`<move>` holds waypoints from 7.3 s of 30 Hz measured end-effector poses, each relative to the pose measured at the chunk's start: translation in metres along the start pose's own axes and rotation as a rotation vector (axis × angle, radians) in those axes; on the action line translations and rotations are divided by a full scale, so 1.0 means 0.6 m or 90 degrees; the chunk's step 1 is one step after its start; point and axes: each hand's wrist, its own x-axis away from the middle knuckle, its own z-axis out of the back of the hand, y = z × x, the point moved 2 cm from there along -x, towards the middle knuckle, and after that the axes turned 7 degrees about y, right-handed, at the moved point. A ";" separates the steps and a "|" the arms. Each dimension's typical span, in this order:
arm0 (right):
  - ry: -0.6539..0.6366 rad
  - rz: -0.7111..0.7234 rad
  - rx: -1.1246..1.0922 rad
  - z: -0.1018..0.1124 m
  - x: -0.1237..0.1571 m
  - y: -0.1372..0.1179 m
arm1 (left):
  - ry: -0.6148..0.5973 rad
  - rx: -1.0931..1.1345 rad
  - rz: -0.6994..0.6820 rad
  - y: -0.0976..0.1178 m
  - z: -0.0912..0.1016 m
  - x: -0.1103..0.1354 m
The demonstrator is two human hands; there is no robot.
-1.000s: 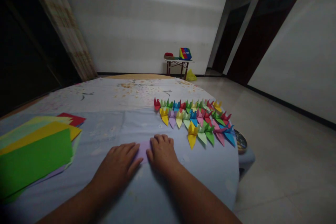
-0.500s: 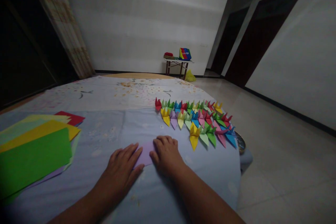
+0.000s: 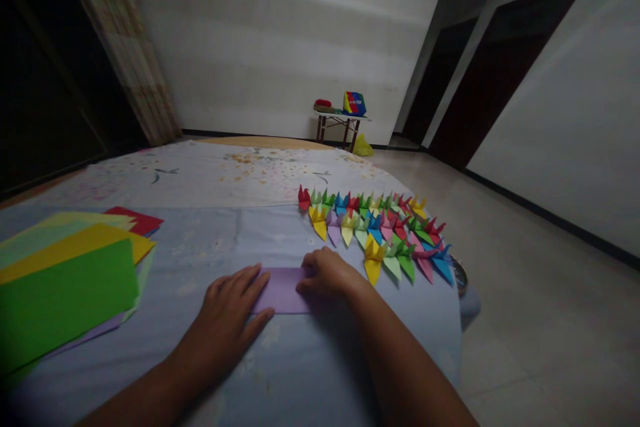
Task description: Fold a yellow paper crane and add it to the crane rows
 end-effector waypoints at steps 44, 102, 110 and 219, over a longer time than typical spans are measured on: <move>-0.023 0.005 -0.513 -0.045 0.004 0.005 | 0.022 0.345 0.233 -0.005 -0.003 -0.014; 0.159 -0.087 -0.134 -0.060 -0.005 -0.007 | -0.032 0.045 -0.004 0.026 -0.004 -0.004; 0.181 -0.063 -0.111 -0.060 -0.002 -0.007 | -0.052 0.130 0.006 0.008 0.007 -0.026; 0.162 0.165 -0.093 -0.014 0.012 -0.031 | 0.008 0.247 0.019 -0.040 -0.014 -0.023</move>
